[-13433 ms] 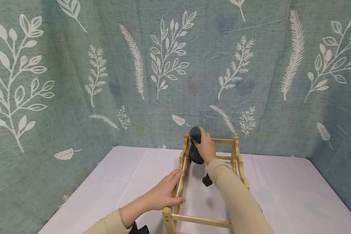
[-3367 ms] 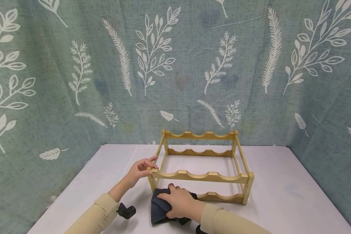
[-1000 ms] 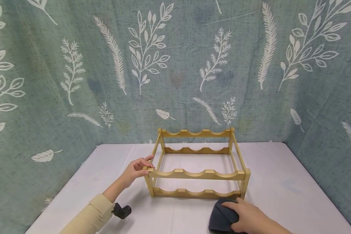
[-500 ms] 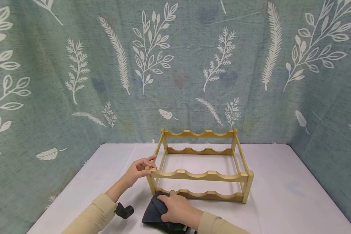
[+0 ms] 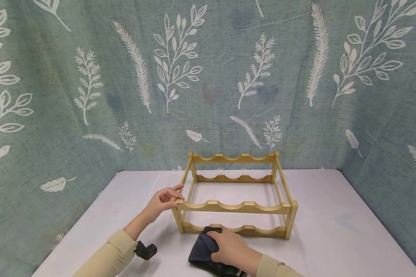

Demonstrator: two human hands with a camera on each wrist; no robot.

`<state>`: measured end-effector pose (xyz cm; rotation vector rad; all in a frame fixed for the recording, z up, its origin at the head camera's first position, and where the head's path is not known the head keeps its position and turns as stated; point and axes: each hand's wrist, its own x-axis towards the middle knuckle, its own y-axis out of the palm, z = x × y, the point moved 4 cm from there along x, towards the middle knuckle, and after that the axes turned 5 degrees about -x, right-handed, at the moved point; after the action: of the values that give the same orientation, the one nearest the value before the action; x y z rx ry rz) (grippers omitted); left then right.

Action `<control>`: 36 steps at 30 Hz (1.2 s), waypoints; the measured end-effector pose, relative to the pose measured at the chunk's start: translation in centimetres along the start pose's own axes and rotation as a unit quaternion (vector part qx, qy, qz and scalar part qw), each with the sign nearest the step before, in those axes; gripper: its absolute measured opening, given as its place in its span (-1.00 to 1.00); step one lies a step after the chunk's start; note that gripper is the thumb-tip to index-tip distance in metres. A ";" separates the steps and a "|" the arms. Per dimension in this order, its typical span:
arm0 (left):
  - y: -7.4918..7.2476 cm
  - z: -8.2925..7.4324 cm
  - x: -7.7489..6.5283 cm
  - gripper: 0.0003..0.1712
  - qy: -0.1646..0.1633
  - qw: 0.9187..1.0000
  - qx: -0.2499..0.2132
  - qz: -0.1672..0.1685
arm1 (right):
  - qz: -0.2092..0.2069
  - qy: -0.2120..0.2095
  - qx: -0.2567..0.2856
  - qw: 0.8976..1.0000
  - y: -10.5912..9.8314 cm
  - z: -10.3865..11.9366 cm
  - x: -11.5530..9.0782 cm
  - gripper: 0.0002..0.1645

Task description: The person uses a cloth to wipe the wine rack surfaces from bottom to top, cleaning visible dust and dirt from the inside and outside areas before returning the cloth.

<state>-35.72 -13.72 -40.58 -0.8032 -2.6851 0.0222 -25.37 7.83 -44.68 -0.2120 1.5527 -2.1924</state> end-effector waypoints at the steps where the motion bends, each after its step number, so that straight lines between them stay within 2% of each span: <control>1: 0.0 0.1 0.0 -0.87 -0.004 1.000 0.001 -0.001 | -0.001 0.002 0.006 1.000 -0.1 -0.6 -0.5 -0.31; 4: -0.1 0.2 -0.1 -0.86 -0.007 1.000 -0.002 -0.003 | 0.000 0.019 0.023 1.000 -0.7 -2.5 -2.0 -0.31; 8: -0.1 0.0 -0.2 -0.86 -0.004 1.000 -0.007 -0.004 | -0.004 0.067 0.035 0.997 -1.5 -5.1 -3.8 -0.32; 13: 0.0 -0.3 -0.1 -0.85 0.002 1.000 -0.017 0.002 | -0.010 0.131 0.037 0.991 -2.3 -8.1 -5.8 -0.32; 20: 0.0 -0.3 -0.1 -0.80 0.005 1.000 -0.021 0.007 | 0.014 0.200 0.033 0.979 -2.8 -12.4 -8.3 -0.31; 25: 0.0 -0.2 0.0 -0.84 0.004 1.000 -0.018 0.006 | 0.008 0.208 0.008 0.978 -3.3 -14.6 -10.0 -0.30; 31: 0.0 -0.1 0.1 -0.82 0.008 1.000 -0.025 0.007 | 0.013 0.222 0.001 0.975 -3.3 -16.3 -10.9 -0.30; 36: 0.1 0.0 0.1 -0.81 0.008 1.000 -0.024 0.009 | 0.028 0.209 0.006 0.977 -3.6 -15.7 -11.3 -0.29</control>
<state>-35.73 -13.60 -40.60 -0.8385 -2.6723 -0.0431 -22.12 27.21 -45.55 0.3158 1.7317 -2.3009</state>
